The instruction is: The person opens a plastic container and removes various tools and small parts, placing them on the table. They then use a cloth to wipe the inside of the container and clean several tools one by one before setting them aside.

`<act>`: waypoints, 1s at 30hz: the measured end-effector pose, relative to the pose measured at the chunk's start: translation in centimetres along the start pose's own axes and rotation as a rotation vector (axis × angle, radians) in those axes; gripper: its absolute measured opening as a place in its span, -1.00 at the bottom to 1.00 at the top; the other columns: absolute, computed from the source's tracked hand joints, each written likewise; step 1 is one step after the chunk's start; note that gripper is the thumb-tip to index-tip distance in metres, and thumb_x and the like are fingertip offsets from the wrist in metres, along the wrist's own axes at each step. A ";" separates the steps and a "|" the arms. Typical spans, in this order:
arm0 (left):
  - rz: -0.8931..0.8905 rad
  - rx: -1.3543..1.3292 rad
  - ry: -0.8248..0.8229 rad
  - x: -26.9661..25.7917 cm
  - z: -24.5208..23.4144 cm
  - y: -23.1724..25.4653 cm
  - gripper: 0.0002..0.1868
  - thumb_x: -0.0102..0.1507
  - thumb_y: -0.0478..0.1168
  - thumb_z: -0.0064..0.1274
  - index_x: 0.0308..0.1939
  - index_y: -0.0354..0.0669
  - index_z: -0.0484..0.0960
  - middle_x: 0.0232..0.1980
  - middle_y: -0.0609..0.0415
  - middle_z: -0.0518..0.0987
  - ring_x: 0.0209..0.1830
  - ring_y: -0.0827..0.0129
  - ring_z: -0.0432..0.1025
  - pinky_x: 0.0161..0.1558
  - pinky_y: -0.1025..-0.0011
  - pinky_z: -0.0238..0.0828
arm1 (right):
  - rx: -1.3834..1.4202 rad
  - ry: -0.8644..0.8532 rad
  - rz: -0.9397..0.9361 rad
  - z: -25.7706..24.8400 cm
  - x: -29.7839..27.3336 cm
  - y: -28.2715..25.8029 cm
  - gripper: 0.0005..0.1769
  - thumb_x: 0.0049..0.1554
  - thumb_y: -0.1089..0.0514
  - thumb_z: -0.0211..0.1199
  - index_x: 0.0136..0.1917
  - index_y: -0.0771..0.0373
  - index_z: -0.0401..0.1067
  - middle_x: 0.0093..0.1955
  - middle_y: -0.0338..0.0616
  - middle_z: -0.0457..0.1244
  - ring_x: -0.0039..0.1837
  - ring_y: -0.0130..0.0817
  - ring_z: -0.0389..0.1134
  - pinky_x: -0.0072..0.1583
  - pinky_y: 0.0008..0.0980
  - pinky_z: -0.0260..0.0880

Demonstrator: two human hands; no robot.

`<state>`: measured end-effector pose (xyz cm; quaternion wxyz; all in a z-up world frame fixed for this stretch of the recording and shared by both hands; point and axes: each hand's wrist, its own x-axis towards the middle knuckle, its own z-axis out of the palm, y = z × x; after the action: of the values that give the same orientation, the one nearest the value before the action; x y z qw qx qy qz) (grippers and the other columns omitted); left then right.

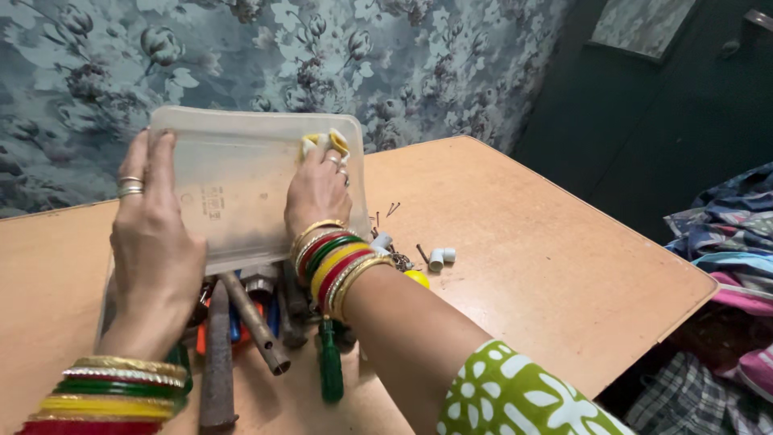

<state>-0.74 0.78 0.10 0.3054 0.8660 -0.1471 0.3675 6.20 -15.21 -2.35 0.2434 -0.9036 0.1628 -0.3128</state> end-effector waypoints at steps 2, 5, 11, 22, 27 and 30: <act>0.070 0.027 0.040 0.1 -0.2 0.1 -0.14 0.13 -0.67 -0.10 0.53 -0.21 0.22 0.57 -0.36 0.16 0.33 -0.28 0.36 0.23 0.15 0.40 | 0.126 -0.104 0.149 -1.3 0.5 -0.2 -0.40 0.23 0.22 0.15 0.48 0.28 0.05 0.26 0.13 0.29 0.29 0.03 0.36 0.25 -0.10 0.40; 0.129 -0.044 0.063 -0.3 -0.5 -0.1 -0.03 0.05 -0.68 -0.11 0.55 -0.11 0.15 0.53 -0.39 0.21 0.33 -0.28 0.35 0.21 0.15 0.37 | 0.212 -0.101 0.105 -1.8 1.3 -0.9 -0.43 0.06 0.27 0.29 0.30 0.31 0.19 0.15 0.11 0.32 0.20 0.02 0.40 0.23 -0.12 0.40; -0.049 -0.173 0.006 -0.7 0.4 -1.3 -0.12 0.27 -0.44 0.07 0.61 -0.06 0.00 0.45 -0.30 0.36 0.21 -0.22 0.45 0.16 0.10 0.46 | 0.597 -0.050 -0.532 3.1 0.0 -4.3 -0.19 -0.20 0.39 0.28 0.37 0.39 0.28 0.14 0.16 0.36 0.19 0.00 0.42 0.22 -0.20 0.46; 0.085 -0.084 0.241 -2.6 0.9 -3.3 -0.18 0.38 -0.60 -0.10 0.68 -0.07 0.06 0.42 -0.36 0.48 0.21 -0.18 0.54 0.13 0.10 0.54 | 0.026 -0.587 -0.562 -0.9 -3.0 -4.7 -0.71 0.02 0.01 0.36 0.02 0.05 0.65 0.01 0.01 0.45 0.08 -0.08 0.49 0.13 -0.19 0.46; 0.093 -0.038 0.201 -2.3 0.3 -1.5 -0.06 0.23 -0.64 -0.02 0.62 0.01 0.05 0.35 -0.35 0.48 0.15 -0.17 0.53 0.00 0.21 0.58 | -0.466 -0.390 -0.275 -5.1 -2.0 -1.3 -0.42 -0.05 -0.28 0.48 -0.02 0.23 0.57 0.07 0.06 0.39 0.16 -0.09 0.43 0.17 -0.23 0.46; 0.001 -0.086 0.109 -2.2 0.2 -0.7 -0.03 0.22 -0.66 -0.07 0.63 0.10 0.06 0.34 -0.27 0.51 0.09 -0.13 0.55 -0.02 0.19 0.62 | -0.402 -0.356 -0.199 -5.8 -2.0 1.6 -0.60 -0.11 0.00 0.52 -0.02 0.20 0.60 0.07 -0.01 0.40 0.16 -0.08 0.43 0.12 -0.17 0.49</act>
<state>-1.84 1.21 -1.93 0.3496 0.8309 -0.1464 0.4075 0.73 -17.62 -0.23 0.0521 -0.9859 0.0869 -0.1332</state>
